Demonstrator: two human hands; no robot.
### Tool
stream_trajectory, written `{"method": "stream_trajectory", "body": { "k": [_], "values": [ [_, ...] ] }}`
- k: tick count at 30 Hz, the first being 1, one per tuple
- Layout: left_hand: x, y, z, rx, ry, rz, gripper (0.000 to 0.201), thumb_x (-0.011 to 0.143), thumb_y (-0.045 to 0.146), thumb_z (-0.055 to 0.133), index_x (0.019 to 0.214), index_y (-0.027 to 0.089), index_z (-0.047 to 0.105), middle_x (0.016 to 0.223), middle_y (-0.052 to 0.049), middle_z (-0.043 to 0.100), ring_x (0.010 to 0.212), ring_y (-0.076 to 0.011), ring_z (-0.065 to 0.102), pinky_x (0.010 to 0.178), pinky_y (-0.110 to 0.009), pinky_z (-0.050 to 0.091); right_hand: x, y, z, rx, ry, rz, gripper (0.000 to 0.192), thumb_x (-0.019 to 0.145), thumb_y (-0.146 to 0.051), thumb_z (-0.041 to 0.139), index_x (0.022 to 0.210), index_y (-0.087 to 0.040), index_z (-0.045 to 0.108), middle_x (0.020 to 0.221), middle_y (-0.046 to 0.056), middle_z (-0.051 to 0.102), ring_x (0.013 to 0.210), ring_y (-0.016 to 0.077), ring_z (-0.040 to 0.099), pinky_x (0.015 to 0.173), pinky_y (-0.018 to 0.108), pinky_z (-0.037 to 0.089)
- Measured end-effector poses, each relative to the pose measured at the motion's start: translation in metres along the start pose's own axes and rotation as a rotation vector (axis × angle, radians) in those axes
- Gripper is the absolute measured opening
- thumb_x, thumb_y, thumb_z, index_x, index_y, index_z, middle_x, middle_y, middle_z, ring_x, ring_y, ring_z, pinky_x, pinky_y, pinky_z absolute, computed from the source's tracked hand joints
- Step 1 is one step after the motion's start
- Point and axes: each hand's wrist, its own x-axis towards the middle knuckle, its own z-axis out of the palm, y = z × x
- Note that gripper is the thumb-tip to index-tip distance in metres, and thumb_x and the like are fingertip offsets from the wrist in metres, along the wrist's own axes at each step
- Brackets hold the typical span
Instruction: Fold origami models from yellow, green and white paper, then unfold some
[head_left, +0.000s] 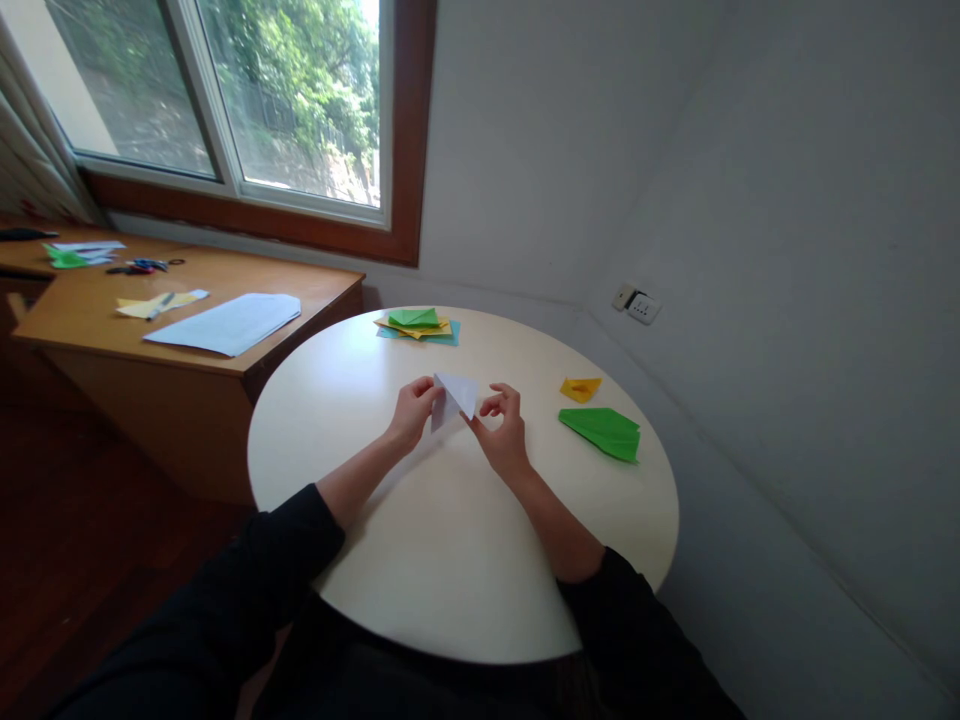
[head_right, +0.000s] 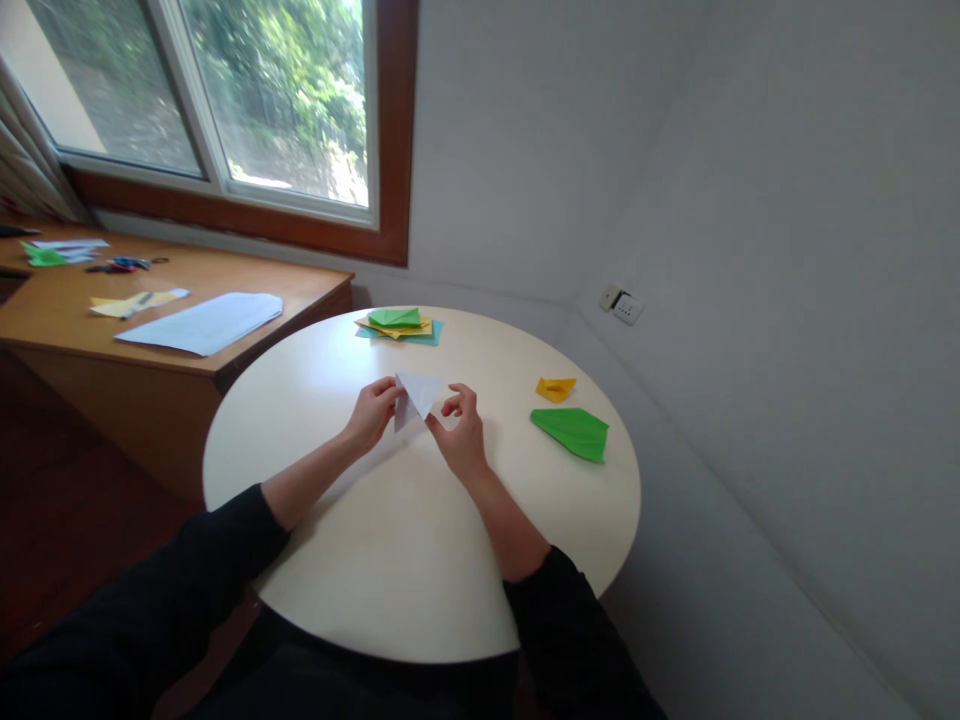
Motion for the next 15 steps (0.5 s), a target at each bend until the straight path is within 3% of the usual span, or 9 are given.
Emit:
{"method": "stream_trajectory", "body": {
  "k": [3,7,15],
  "values": [
    [-0.0009,0.0007,0.0006,0.018,-0.008,0.033,0.009,0.058,0.022,0.059,0.057,0.015,0.055,0.055,0.003,0.051,0.054,-0.0083,0.042,0.05,-0.02,0.03,-0.0009,0.0014,0.0,0.05,-0.121,0.064,0.057,0.071,-0.026,0.062,0.123,-0.023,0.038,0.061,-0.007,0.049,0.056,0.0115,0.051,0.062,0.026,0.045],
    [-0.0021,0.002,0.0009,0.004,-0.043,0.055,0.009,0.059,0.023,0.061,0.061,0.015,0.058,0.06,0.002,0.055,0.059,-0.0096,0.046,0.056,-0.021,0.035,-0.0029,0.0029,-0.0006,0.083,-0.249,0.114,0.045,0.075,-0.025,0.054,0.12,-0.024,0.049,0.059,-0.006,0.051,0.052,0.0107,0.05,0.058,0.024,0.046],
    [-0.0051,0.0038,0.0002,-0.03,-0.105,0.044,0.017,0.06,0.028,0.067,0.062,0.014,0.057,0.058,0.003,0.054,0.057,-0.0091,0.047,0.054,-0.021,0.035,-0.0031,0.0054,0.0039,0.256,-0.272,0.204,0.033,0.082,-0.04,0.047,0.105,-0.02,0.06,0.06,-0.003,0.054,0.049,0.0105,0.05,0.051,0.025,0.044]
  ]
}}
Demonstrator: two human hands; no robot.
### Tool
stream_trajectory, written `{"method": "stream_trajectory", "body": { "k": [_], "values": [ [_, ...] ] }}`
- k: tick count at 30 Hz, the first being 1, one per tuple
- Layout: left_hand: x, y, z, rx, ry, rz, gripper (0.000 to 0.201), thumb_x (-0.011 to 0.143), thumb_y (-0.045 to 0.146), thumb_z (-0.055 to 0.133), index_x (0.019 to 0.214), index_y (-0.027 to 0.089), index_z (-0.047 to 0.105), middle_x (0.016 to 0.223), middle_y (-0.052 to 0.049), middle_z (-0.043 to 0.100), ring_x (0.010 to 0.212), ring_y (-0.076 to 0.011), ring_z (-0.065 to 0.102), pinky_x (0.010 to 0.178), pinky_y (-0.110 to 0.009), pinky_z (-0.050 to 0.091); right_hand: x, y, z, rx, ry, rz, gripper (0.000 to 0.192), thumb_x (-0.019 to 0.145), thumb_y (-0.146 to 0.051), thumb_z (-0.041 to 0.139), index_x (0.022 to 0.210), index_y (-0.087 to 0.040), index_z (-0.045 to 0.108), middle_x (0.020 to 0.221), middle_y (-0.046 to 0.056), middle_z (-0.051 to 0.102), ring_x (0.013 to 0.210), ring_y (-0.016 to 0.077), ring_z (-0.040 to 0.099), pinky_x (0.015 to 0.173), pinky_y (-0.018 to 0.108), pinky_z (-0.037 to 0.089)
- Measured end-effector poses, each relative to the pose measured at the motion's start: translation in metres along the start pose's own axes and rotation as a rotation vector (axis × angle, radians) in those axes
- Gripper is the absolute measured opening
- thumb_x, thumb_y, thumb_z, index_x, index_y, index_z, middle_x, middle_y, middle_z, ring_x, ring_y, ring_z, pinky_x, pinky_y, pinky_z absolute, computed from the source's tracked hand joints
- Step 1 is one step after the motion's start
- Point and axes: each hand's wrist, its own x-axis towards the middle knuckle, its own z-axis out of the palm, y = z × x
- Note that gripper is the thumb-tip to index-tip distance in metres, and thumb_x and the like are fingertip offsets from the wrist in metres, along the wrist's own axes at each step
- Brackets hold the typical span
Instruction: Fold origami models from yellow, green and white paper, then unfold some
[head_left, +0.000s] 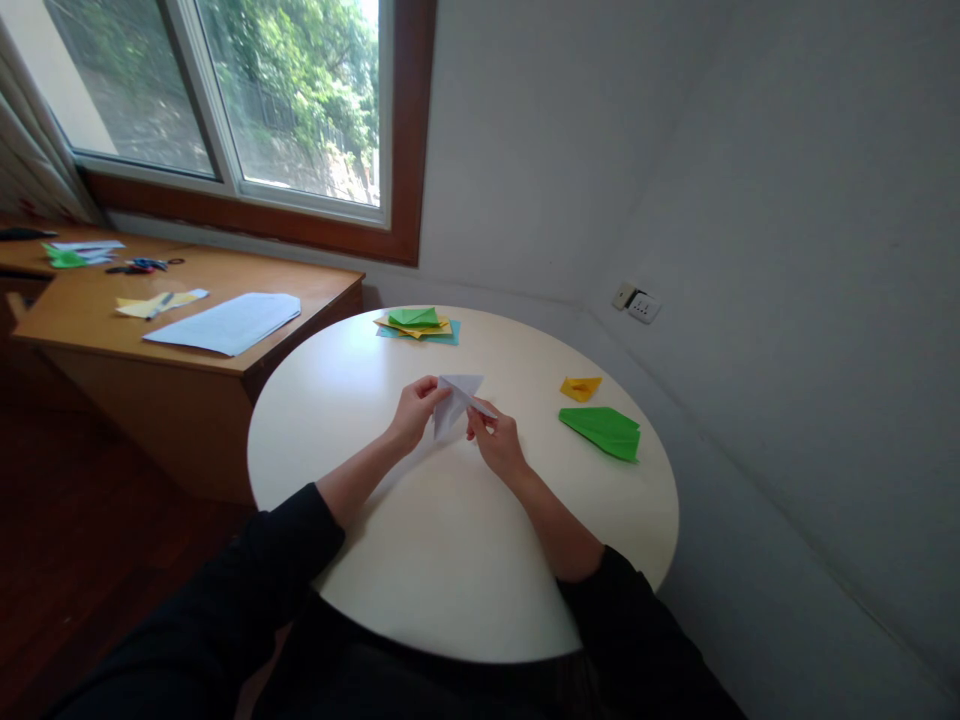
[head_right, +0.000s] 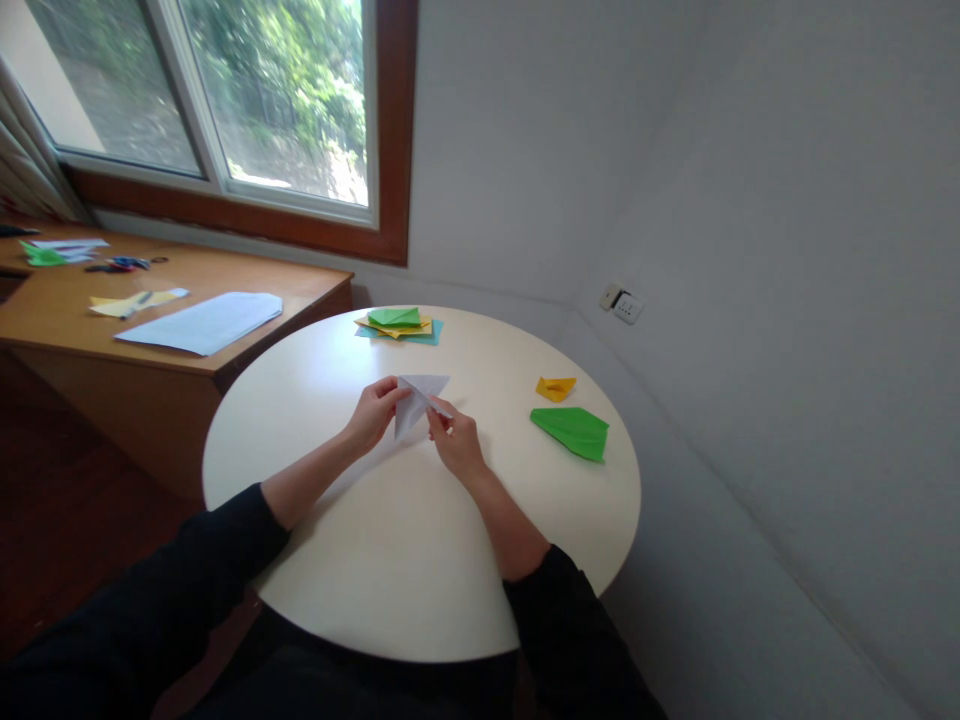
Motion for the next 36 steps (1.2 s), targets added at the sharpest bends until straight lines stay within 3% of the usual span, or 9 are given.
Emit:
{"method": "stream_trajectory", "body": {
  "k": [3,5,8,10,18,26,36],
  "values": [
    [-0.0015,0.0018,0.001,0.005,-0.021,-0.025,0.022,0.058,0.031,0.07,0.064,0.014,0.057,0.058,0.003,0.056,0.055,-0.0083,0.047,0.053,-0.02,0.033,0.0016,0.0,0.0005,0.075,0.015,0.054,0.032,0.081,-0.042,0.048,0.097,-0.018,0.061,0.051,-0.005,0.049,0.046,0.0101,0.048,0.049,0.024,0.042],
    [-0.0028,0.0033,0.002,0.011,-0.041,-0.034,0.026,0.057,0.033,0.072,0.065,0.014,0.057,0.059,0.003,0.058,0.056,-0.0085,0.049,0.054,-0.02,0.034,0.0027,-0.0008,-0.0004,0.08,0.041,0.071,0.031,0.079,-0.045,0.049,0.08,-0.017,0.063,0.048,-0.005,0.048,0.045,0.0095,0.046,0.047,0.023,0.04],
    [-0.0043,0.0048,0.003,0.021,-0.071,-0.044,0.03,0.055,0.036,0.073,0.067,0.015,0.055,0.061,0.002,0.061,0.057,-0.0098,0.052,0.054,-0.02,0.036,0.0042,-0.0028,-0.0021,0.03,0.069,0.096,0.044,0.078,-0.049,0.049,0.048,-0.017,0.052,0.042,-0.003,0.045,0.041,0.0086,0.043,0.045,0.023,0.037],
    [-0.0047,0.0047,0.0028,0.034,-0.088,-0.065,0.032,0.055,0.037,0.073,0.069,0.015,0.055,0.062,0.0,0.063,0.057,-0.0108,0.054,0.053,-0.021,0.037,0.0053,-0.0036,-0.0026,0.031,0.099,0.126,0.048,0.075,-0.052,0.051,0.041,-0.018,0.045,0.039,-0.003,0.044,0.039,0.0082,0.041,0.043,0.023,0.035],
    [-0.0024,-0.0019,-0.0013,0.047,-0.133,-0.102,0.034,0.057,0.038,0.072,0.075,0.015,0.054,0.064,-0.002,0.067,0.055,-0.013,0.059,0.052,-0.022,0.041,0.0084,-0.0029,-0.0035,0.165,0.241,0.198,0.035,0.063,-0.05,0.064,0.067,-0.018,0.052,0.042,-0.007,0.048,0.035,0.008,0.041,0.037,0.021,0.033],
    [-0.0052,0.0019,0.0005,0.054,-0.145,-0.123,0.037,0.058,0.04,0.072,0.077,0.016,0.053,0.063,-0.002,0.067,0.053,-0.0133,0.058,0.05,-0.022,0.041,0.0085,-0.0036,-0.0065,0.187,0.344,0.18,0.039,0.065,-0.039,0.066,0.091,-0.02,0.043,0.041,-0.013,0.046,0.035,0.0088,0.046,0.039,0.018,0.032],
    [-0.0046,0.0038,0.0048,0.105,-0.045,-0.138,0.034,0.063,0.038,0.067,0.082,0.017,0.049,0.054,0.001,0.063,0.047,-0.0149,0.059,0.046,-0.023,0.043,0.0035,-0.009,-0.0057,0.203,0.232,0.127,0.045,0.078,-0.043,0.053,0.114,-0.019,0.043,0.044,-0.01,0.05,0.037,0.0091,0.05,0.042,0.02,0.04]
  ]
}}
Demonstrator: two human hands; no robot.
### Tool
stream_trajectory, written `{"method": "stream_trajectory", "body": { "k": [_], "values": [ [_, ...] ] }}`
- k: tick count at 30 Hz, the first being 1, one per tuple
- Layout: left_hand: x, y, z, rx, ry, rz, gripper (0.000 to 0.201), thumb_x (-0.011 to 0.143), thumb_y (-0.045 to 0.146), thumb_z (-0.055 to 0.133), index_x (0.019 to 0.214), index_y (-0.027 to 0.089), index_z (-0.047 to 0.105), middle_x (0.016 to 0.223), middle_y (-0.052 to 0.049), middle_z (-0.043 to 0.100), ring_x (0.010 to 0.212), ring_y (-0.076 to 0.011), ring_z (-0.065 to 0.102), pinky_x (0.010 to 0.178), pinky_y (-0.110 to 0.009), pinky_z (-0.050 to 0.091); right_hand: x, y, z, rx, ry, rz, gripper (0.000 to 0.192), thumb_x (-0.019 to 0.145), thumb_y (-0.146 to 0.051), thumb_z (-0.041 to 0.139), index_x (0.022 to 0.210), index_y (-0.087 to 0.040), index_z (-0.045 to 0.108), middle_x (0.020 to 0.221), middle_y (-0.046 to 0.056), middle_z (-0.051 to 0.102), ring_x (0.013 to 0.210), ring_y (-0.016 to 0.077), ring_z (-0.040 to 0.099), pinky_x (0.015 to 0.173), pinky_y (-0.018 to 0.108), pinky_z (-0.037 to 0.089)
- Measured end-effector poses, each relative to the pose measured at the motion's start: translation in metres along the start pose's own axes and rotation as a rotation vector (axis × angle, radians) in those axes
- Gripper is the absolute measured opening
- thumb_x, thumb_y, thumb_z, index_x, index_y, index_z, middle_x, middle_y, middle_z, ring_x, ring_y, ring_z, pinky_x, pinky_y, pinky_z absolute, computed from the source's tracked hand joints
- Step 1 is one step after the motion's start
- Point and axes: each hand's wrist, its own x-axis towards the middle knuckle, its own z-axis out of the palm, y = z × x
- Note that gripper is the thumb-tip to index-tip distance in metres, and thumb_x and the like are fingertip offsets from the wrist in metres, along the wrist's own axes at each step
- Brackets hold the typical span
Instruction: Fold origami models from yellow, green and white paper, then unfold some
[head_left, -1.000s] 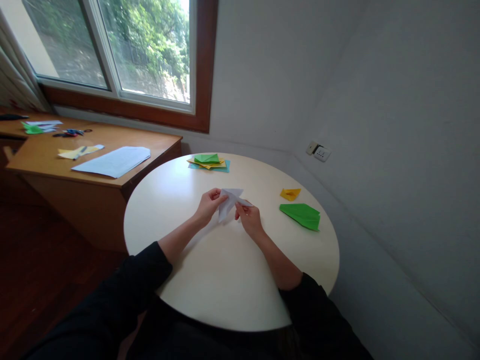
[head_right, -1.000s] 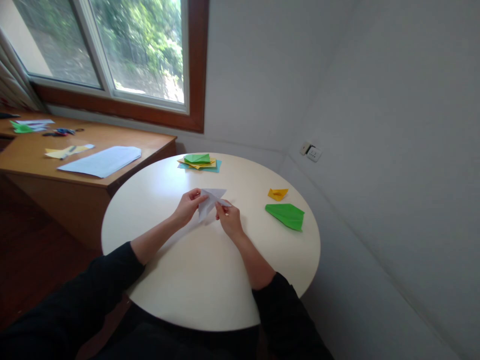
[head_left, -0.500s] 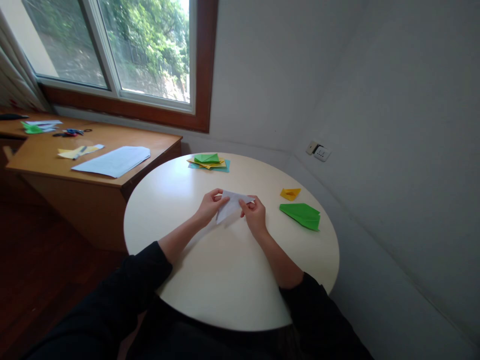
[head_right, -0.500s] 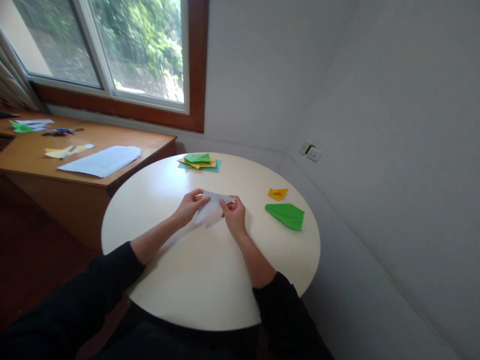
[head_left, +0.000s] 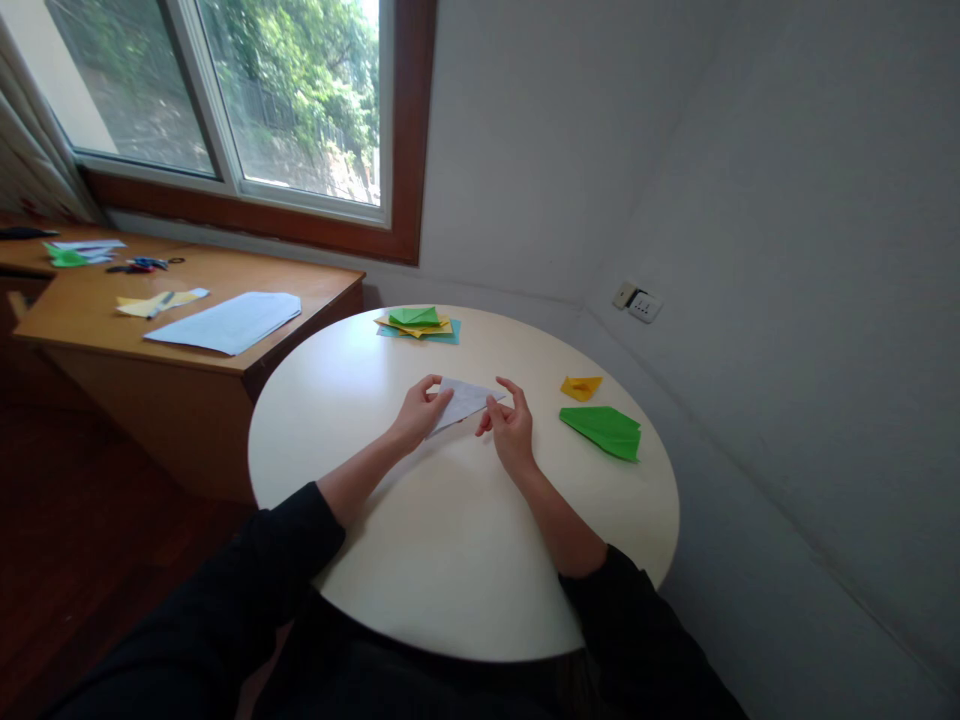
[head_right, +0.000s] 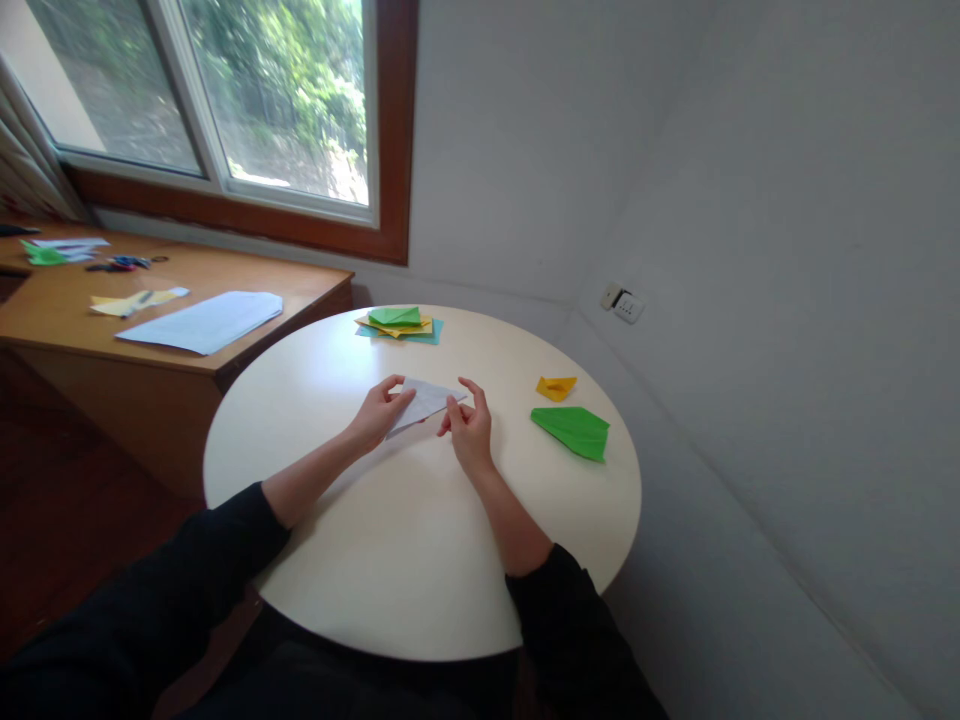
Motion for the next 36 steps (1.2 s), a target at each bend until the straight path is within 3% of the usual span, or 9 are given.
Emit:
{"method": "stream_trajectory", "body": {
  "k": [11,18,26,36],
  "values": [
    [0.001,-0.001,0.0,0.054,-0.012,-0.006,0.026,0.074,0.034,0.058,0.09,0.017,0.047,0.051,0.003,0.058,0.038,-0.012,0.054,0.037,-0.021,0.04,-0.004,0.001,0.004,0.078,-0.188,0.032,0.076,0.066,-0.037,0.068,0.129,-0.024,0.028,0.074,-0.002,0.063,0.055,0.0148,0.063,0.057,0.033,0.055],
    [0.003,-0.003,-0.001,0.018,-0.055,-0.012,0.025,0.078,0.026,0.051,0.101,0.015,0.05,0.05,0.003,0.056,0.037,-0.0105,0.052,0.039,-0.021,0.041,-0.003,0.006,0.003,0.05,-0.221,-0.006,0.076,0.066,-0.031,0.068,0.131,-0.023,0.027,0.085,0.002,0.062,0.06,0.0147,0.064,0.063,0.033,0.056],
    [0.001,0.002,0.001,0.025,-0.04,-0.054,0.038,0.082,0.014,0.042,0.119,0.01,0.046,0.052,0.002,0.057,0.04,-0.0113,0.054,0.041,-0.023,0.045,-0.002,0.01,0.002,0.041,-0.269,-0.009,0.077,0.067,-0.032,0.068,0.132,-0.024,0.027,0.085,0.002,0.063,0.063,0.0148,0.065,0.066,0.033,0.055],
    [0.001,0.002,0.0,0.059,-0.035,-0.045,0.037,0.082,0.017,0.046,0.118,0.011,0.047,0.054,0.002,0.057,0.041,-0.0095,0.052,0.044,-0.022,0.045,-0.003,0.01,0.003,0.061,-0.286,0.009,0.076,0.067,-0.031,0.068,0.131,-0.024,0.028,0.083,0.002,0.064,0.067,0.018,0.067,0.069,0.036,0.056]
  ]
}}
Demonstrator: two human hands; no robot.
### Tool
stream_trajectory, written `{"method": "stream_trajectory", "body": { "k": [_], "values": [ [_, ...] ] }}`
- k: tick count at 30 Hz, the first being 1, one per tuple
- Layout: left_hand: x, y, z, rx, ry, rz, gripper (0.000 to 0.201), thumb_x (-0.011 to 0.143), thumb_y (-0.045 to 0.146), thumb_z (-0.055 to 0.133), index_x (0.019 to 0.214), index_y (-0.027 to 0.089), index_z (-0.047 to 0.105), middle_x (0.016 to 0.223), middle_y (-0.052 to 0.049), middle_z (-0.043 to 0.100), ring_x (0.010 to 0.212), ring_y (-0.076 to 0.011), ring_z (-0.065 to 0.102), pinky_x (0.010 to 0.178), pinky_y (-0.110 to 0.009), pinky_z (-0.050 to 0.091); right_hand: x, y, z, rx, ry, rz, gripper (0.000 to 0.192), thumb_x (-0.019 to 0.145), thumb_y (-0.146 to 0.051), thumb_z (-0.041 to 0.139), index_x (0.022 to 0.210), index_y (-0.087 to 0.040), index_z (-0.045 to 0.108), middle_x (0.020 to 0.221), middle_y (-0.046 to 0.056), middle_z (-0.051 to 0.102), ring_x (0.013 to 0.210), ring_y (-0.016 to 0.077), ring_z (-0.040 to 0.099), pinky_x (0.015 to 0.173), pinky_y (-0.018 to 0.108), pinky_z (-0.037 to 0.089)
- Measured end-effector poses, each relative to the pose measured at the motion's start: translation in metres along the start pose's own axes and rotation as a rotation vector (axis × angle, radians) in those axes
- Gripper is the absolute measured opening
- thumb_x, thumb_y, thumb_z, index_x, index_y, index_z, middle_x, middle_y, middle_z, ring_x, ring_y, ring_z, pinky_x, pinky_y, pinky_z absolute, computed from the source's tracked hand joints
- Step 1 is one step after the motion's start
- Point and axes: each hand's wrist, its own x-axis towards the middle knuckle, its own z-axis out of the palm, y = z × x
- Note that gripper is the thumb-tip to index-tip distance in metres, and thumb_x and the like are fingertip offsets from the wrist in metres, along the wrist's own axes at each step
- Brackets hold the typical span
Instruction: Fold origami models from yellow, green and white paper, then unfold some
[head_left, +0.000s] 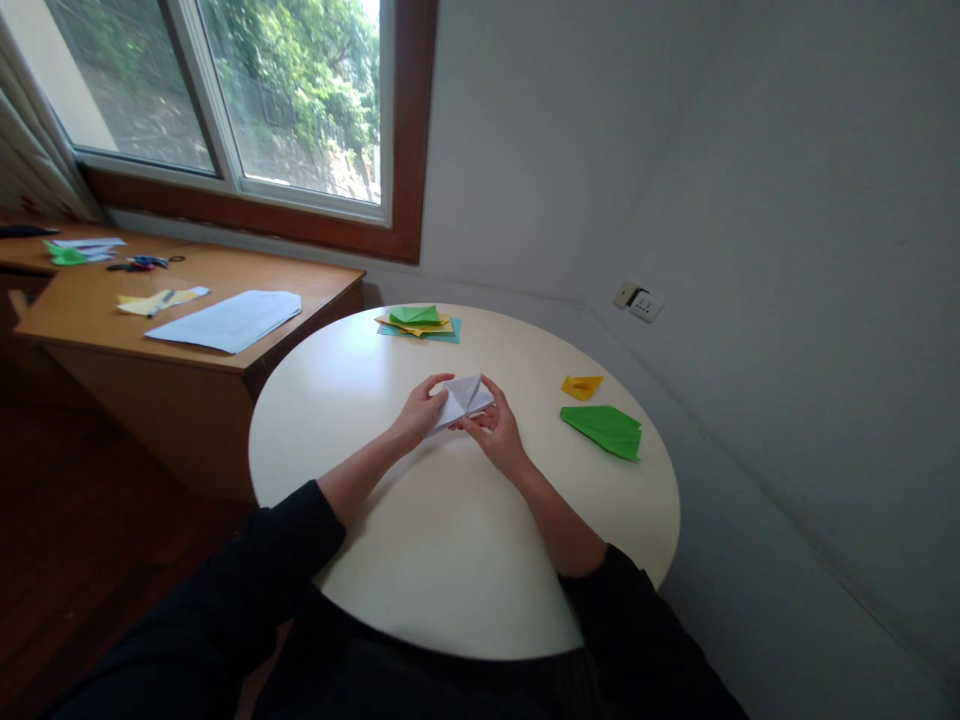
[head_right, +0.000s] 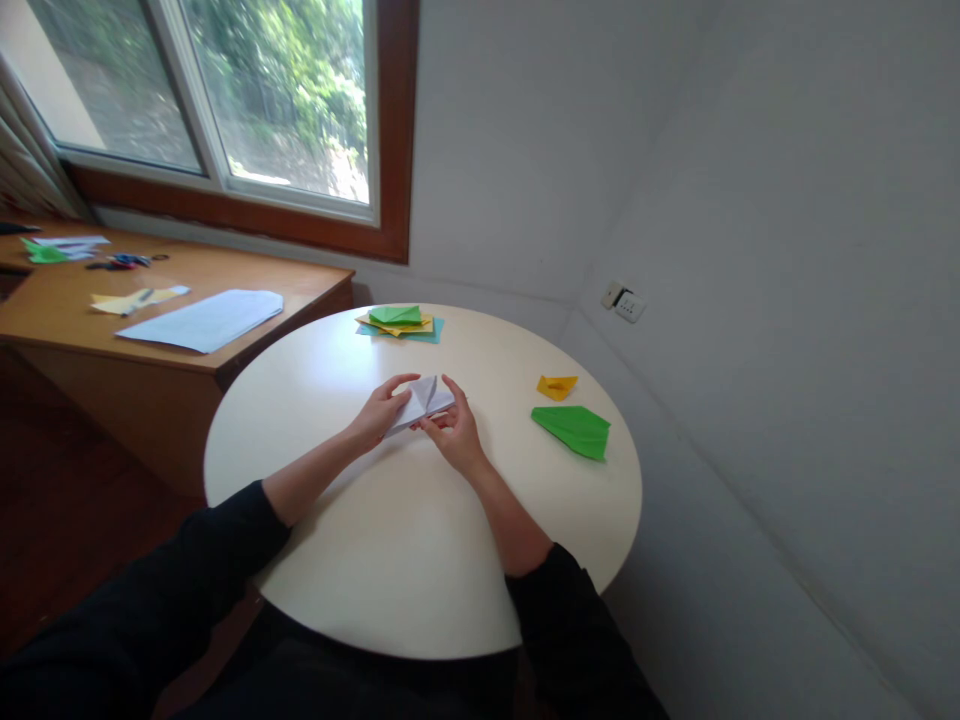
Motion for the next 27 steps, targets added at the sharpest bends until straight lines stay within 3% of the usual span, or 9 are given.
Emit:
{"method": "stream_trajectory", "body": {
  "k": [8,15,22,27],
  "values": [
    [0.003,-0.008,-0.002,0.092,-0.026,0.067,0.036,0.082,0.019,0.045,0.117,0.013,0.047,0.052,0.003,0.056,0.041,-0.0108,0.054,0.045,-0.022,0.044,0.003,0.004,0.0,0.048,0.039,-0.019,0.076,0.066,-0.032,0.068,0.13,-0.024,0.028,0.085,0.001,0.061,0.064,0.0155,0.064,0.065,0.035,0.057],
    [-0.001,-0.007,-0.002,0.202,-0.029,0.118,0.036,0.082,0.02,0.047,0.118,0.014,0.046,0.055,0.003,0.058,0.042,-0.0082,0.053,0.044,-0.017,0.04,0.003,0.003,0.001,-0.049,0.112,-0.015,0.079,0.061,-0.028,0.069,0.13,-0.025,0.03,0.106,0.007,0.054,0.09,0.0212,0.059,0.061,0.032,0.057],
    [-0.001,-0.006,-0.001,0.243,-0.056,0.11,0.039,0.082,0.018,0.045,0.121,0.014,0.04,0.048,0.006,0.052,0.033,-0.0078,0.049,0.036,-0.016,0.038,0.003,0.003,-0.004,-0.432,0.287,-0.196,0.077,0.061,-0.028,0.069,0.129,-0.027,0.033,0.126,0.011,0.042,0.116,0.0249,0.042,0.076,0.038,0.051],
    [0.003,-0.013,-0.003,0.337,-0.038,0.152,0.04,0.081,0.02,0.046,0.12,0.016,0.04,0.052,0.006,0.052,0.031,-0.0058,0.045,0.033,-0.014,0.035,0.003,-0.002,-0.005,-0.752,0.351,-0.383,0.072,0.064,-0.024,0.065,0.129,-0.024,0.035,0.124,0.011,0.044,0.118,0.0267,0.038,0.096,0.048,0.036]
  ]
}}
